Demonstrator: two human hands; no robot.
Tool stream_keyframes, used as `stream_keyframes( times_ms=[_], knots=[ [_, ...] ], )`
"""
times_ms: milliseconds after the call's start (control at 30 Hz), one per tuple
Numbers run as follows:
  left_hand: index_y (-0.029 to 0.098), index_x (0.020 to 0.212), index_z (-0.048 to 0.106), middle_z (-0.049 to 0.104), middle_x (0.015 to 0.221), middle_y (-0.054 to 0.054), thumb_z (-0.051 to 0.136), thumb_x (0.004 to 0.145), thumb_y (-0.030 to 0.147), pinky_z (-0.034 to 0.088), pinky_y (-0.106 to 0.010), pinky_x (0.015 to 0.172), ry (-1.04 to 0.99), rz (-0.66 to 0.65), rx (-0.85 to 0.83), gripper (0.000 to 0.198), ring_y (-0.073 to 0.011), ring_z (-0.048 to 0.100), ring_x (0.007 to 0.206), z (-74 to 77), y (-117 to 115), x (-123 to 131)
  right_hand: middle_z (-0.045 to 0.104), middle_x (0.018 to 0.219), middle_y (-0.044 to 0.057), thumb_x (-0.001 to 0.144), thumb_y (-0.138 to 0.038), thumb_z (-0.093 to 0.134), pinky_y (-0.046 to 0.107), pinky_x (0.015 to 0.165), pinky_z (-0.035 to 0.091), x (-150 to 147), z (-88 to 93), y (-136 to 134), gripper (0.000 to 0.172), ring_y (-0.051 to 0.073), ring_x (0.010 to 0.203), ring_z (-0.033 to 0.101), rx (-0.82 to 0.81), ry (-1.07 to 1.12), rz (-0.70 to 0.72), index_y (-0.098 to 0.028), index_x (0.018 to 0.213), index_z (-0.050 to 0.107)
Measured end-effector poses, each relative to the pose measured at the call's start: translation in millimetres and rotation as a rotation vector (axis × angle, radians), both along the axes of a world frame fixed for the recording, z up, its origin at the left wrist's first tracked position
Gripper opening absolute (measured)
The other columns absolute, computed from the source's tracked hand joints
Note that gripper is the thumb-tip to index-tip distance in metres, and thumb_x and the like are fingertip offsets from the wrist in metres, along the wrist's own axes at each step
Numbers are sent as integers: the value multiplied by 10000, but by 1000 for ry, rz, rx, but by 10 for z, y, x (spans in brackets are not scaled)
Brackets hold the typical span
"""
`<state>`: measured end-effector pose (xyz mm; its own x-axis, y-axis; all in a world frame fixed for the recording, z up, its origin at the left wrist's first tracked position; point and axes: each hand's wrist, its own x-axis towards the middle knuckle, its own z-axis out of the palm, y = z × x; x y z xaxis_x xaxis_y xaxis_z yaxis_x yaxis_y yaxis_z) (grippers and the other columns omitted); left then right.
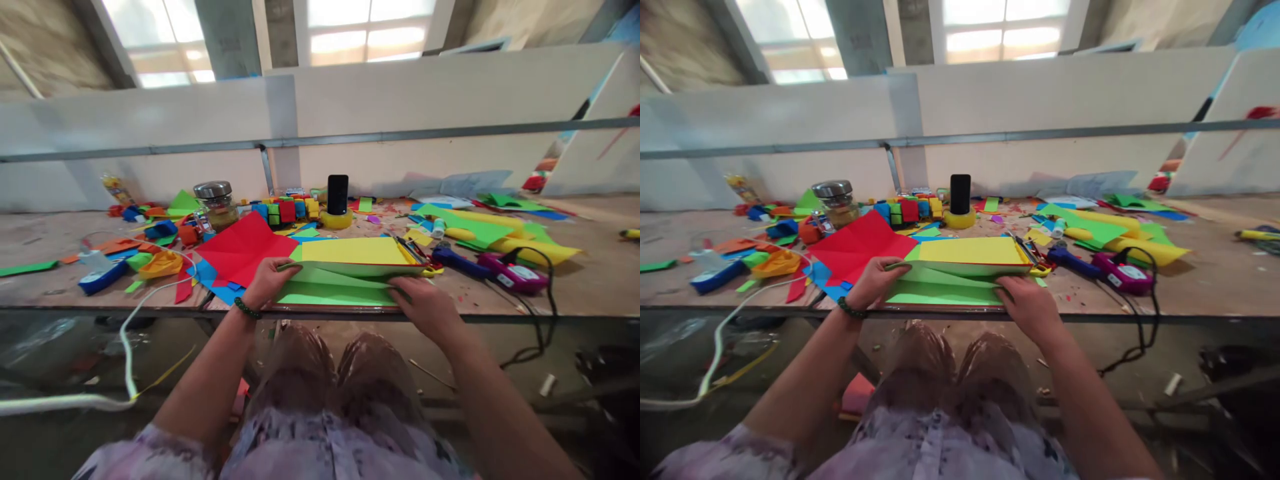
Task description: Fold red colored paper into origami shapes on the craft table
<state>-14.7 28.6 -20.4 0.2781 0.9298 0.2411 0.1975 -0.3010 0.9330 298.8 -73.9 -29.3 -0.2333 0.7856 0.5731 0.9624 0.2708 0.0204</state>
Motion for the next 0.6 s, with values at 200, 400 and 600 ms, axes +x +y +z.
stream_keyframes(
  times_ms=[200,400,600],
  knots=[
    [125,777,707,647,658,-17,740,650,474,386,-219,519,-119,-7,-105,373,-128,536,581,-14,56,23,718,838,63,874,-200,601,326,791,498,-229,13,-114,106,207,816,612,363,146,107,-170,935,682],
    [129,761,703,647,675,-17,746,643,505,392,-228,541,-115,-8,-106,396,-133,543,602,-92,25,-11,722,943,78,878,-268,595,343,773,533,-365,-82,-21,172,221,881,637,301,152,191,-186,999,685],
    [125,743,714,646,675,-30,683,693,572,386,-243,564,-36,-15,-23,451,-159,549,645,-100,35,25,744,972,59,816,-424,632,347,681,591,-456,-428,143,280,246,856,697,134,111,199,-264,1032,710]
  ],
)
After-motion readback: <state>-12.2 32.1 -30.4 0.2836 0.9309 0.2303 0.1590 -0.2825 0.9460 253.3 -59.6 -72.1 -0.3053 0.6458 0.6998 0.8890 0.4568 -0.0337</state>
